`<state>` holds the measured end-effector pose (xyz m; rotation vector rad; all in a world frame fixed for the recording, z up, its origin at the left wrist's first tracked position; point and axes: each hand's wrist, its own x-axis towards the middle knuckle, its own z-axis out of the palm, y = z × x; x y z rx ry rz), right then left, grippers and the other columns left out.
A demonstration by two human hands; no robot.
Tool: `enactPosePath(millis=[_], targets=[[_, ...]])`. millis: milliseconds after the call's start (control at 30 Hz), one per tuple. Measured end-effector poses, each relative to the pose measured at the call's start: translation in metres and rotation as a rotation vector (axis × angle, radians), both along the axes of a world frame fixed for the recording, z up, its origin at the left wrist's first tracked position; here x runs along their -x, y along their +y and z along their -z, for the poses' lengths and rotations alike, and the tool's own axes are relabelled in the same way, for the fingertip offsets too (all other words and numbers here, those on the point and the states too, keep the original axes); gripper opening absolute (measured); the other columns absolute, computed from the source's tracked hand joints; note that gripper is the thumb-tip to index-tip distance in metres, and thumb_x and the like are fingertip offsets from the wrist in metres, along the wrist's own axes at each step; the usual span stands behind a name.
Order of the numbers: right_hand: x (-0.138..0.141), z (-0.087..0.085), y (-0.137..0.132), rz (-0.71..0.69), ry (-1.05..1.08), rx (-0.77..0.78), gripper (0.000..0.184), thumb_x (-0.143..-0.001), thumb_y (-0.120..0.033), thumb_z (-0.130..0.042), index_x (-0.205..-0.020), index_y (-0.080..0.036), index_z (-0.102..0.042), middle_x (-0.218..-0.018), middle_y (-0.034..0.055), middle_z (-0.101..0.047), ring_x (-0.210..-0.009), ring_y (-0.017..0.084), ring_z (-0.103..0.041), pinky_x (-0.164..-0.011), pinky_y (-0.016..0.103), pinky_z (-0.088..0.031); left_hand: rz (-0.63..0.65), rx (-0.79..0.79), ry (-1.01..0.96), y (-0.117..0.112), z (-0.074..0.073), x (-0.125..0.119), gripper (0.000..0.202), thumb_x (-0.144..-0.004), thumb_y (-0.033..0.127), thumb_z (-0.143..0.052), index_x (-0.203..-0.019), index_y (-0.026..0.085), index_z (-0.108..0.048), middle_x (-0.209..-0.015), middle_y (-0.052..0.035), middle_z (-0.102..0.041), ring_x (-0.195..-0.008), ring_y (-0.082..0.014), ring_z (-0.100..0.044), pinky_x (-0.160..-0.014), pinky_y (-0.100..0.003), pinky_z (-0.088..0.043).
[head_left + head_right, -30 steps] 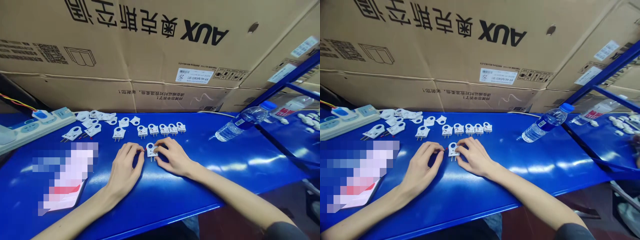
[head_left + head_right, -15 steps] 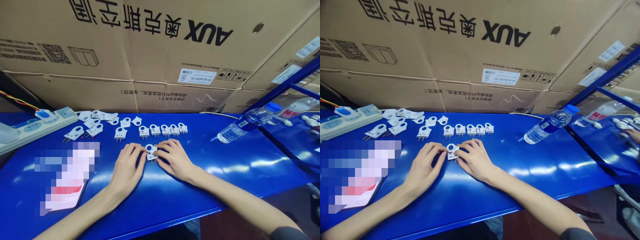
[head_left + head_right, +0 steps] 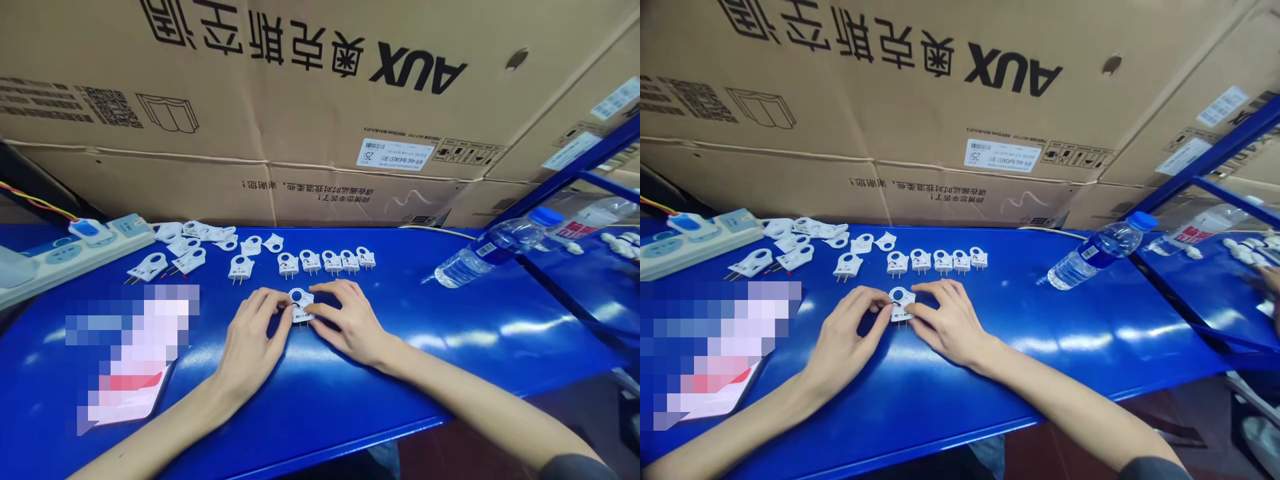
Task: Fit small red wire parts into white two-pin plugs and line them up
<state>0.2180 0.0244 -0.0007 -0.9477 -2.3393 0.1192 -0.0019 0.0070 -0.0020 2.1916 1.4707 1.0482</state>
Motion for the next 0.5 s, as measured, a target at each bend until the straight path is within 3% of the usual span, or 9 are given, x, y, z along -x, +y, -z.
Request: enactPosePath(millis=[233,500], targets=[[0.000,0.002,0.002,0.068,0.087,0.056,0.013,-0.098,-0.027,-0.067,-0.110,-0.025,-0.072,-0.131,0.0103,-0.068,-0.118,0.026,-0.064,-0.095,0.044,-0.053,-0.039,0.036,0.032,-0.001,0.003,0.000,0.012,-0.103,0.027,-0.045,-0.108,0.023,-0.056,-0.097,-0.0033,-0.064,-0.092,-0.0215,-0.063,-0.085,-0.038,-0.050],[0.017,-0.003,0.026,0.089,0.238,0.097,0.011,-0.096,-0.031,-0.070,-0.105,-0.026,-0.074,-0.117,0.0069,-0.072,-0.112,0.024,-0.065,-0.099,0.046,-0.053,-0.038,0.046,0.371,-0.009,0.003,-0.003,0.010,-0.096,0.019,-0.043,-0.098,0.022,-0.052,-0.098,-0.0066,-0.062,-0.090,-0.0265,-0.058,-0.080,-0.043,-0.045]])
